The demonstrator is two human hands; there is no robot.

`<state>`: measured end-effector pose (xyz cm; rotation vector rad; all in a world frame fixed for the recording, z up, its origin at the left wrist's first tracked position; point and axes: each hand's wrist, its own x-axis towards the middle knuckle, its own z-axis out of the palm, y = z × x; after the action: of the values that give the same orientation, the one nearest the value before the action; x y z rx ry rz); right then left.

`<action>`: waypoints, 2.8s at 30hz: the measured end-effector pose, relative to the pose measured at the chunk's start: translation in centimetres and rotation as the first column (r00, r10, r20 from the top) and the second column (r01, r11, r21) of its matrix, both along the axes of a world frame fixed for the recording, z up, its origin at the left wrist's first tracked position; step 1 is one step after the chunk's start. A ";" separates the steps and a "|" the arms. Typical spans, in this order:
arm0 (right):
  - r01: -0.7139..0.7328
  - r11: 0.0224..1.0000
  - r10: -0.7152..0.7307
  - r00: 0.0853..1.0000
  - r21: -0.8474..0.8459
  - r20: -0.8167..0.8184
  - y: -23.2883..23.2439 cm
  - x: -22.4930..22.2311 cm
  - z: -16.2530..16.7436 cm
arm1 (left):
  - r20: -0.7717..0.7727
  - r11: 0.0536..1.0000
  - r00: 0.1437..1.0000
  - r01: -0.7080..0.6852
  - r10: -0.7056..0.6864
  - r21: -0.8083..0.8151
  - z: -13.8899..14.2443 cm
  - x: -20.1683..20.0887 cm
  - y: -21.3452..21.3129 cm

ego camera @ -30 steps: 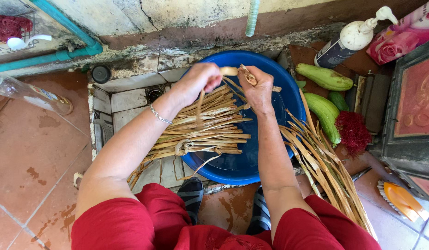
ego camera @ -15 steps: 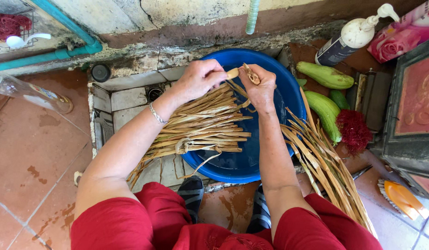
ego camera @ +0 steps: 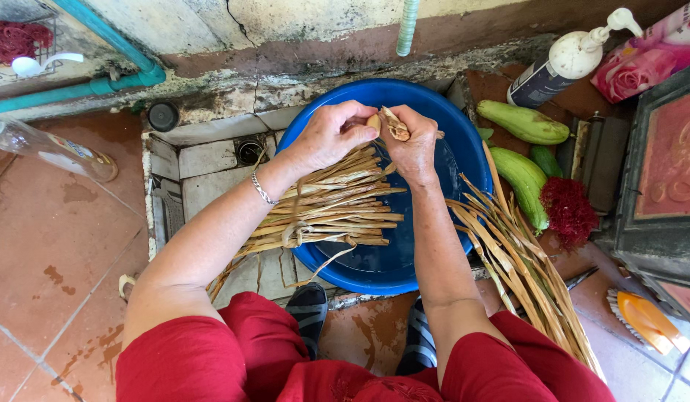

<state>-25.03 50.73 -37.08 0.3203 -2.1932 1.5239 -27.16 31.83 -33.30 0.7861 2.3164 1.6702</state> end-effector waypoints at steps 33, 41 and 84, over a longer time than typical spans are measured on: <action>0.158 0.374 0.501 0.795 -0.914 0.342 14.5 -0.9 -5.7 | 0.010 0.975 0.988 -0.152 0.153 0.160 -6.3 2.6 12.1; 0.009 0.145 0.559 0.825 -0.989 0.089 18.6 0.0 4.1 | 0.004 0.994 0.995 -0.101 0.101 -0.053 2.1 4.8 14.2; 0.436 0.081 0.339 0.834 -0.897 0.436 12.5 -7.2 -9.5 | 0.398 0.985 0.914 -0.013 0.083 -0.174 -11.8 4.0 12.7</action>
<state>-32.19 63.26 -46.59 -0.8030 -0.7208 2.9026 -23.18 44.54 -45.07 0.3118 2.1554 1.4613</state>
